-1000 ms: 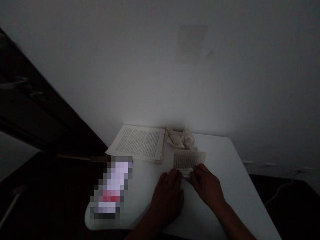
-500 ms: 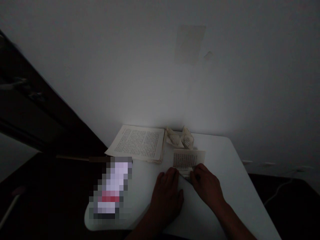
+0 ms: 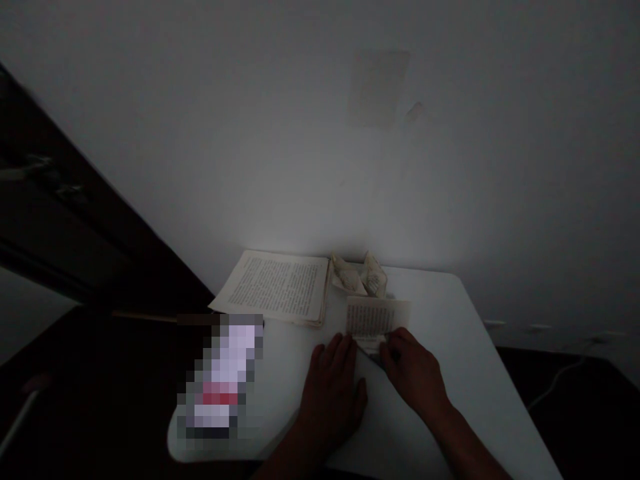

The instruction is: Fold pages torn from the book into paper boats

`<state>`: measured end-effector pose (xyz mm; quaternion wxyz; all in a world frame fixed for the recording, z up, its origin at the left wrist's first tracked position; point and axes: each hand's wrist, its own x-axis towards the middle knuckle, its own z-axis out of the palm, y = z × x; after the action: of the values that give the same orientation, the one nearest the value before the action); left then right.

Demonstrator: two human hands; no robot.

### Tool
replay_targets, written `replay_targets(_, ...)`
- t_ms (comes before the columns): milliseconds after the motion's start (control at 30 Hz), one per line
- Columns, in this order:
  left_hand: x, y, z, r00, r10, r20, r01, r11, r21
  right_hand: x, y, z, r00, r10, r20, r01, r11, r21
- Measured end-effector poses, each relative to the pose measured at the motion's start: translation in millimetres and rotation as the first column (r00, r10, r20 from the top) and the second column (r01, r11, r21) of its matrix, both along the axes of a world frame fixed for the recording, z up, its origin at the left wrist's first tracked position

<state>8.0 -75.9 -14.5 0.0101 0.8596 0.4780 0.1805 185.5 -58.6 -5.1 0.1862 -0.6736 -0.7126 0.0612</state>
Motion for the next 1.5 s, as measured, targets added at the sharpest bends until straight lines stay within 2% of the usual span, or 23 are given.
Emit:
replay_targets(800, 0, 1, -2.9, 0.999, 0.032, 0.016, -0.032, 0.999, -0.031, -1, -1, 2.1, 1.000, -0.006, 0.017, 0.007, 1.000, -0.022)
replay_targets(1000, 0, 2, 0.0, 0.999, 0.025, 0.029, -0.024, 0.999, -0.035, -1, 0, -0.2, 1.000, -0.010, 0.013, 0.010, 1.000, -0.001)
replay_targets(1200, 0, 3, 3.0, 0.999, 0.023, 0.044, -0.021, 0.999, -0.028, -1, -1, -0.8, 1.000, -0.017, 0.016, 0.018, 0.999, -0.039)
replay_targets(1500, -1, 10, 12.8, 1.000, -0.010, -0.002, 0.010, 0.995, -0.099, -1, -1, 1.1, 1.000, -0.013, 0.013, 0.013, 0.999, -0.043)
